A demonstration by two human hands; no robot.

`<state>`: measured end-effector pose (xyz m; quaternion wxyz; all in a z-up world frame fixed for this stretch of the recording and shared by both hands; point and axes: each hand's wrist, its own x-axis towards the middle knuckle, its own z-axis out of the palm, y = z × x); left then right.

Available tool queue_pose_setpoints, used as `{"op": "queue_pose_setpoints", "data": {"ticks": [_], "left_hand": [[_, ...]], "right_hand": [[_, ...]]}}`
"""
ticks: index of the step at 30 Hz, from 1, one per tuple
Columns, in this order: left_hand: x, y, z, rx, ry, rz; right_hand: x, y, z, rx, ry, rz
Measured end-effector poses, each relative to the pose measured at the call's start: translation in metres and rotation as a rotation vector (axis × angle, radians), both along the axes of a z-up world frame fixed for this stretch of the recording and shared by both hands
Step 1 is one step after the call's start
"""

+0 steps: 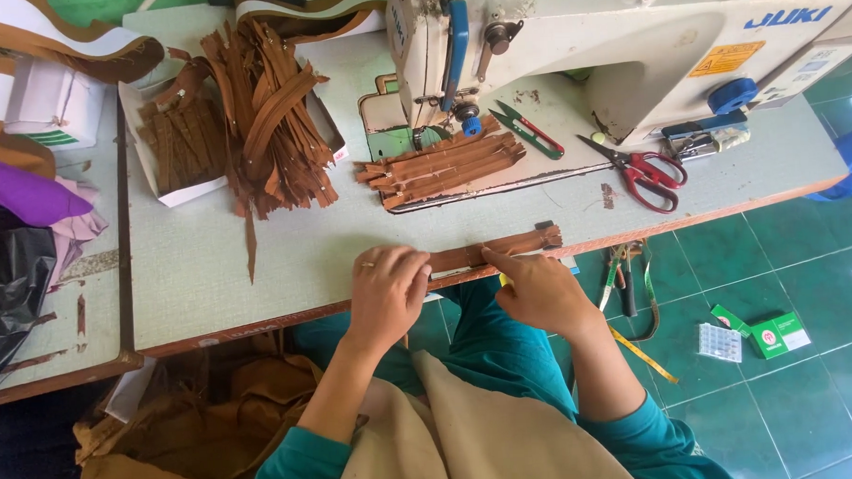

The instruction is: Marking a series of zippers with a chalk marker using a wooden guide for consistent placement.

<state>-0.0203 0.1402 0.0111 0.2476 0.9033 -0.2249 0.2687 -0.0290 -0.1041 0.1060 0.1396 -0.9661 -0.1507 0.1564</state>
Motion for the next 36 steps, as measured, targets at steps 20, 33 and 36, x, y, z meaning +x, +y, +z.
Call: {"op": "queue_pose_setpoints", "data": {"ticks": [20,33,36], "left_hand": [[0.007,-0.008,-0.006,-0.125,0.012,0.083],[0.005,-0.005,0.004,-0.153,-0.014,0.053],[0.004,-0.006,0.003,-0.116,0.031,0.056]], "right_hand": [[0.027,0.064,-0.066,0.571,-0.490,-0.119],[0.007,0.066,-0.072,0.620,-0.597,-0.145],[0.006,0.069,-0.082,0.574,-0.702,-0.102]]}}
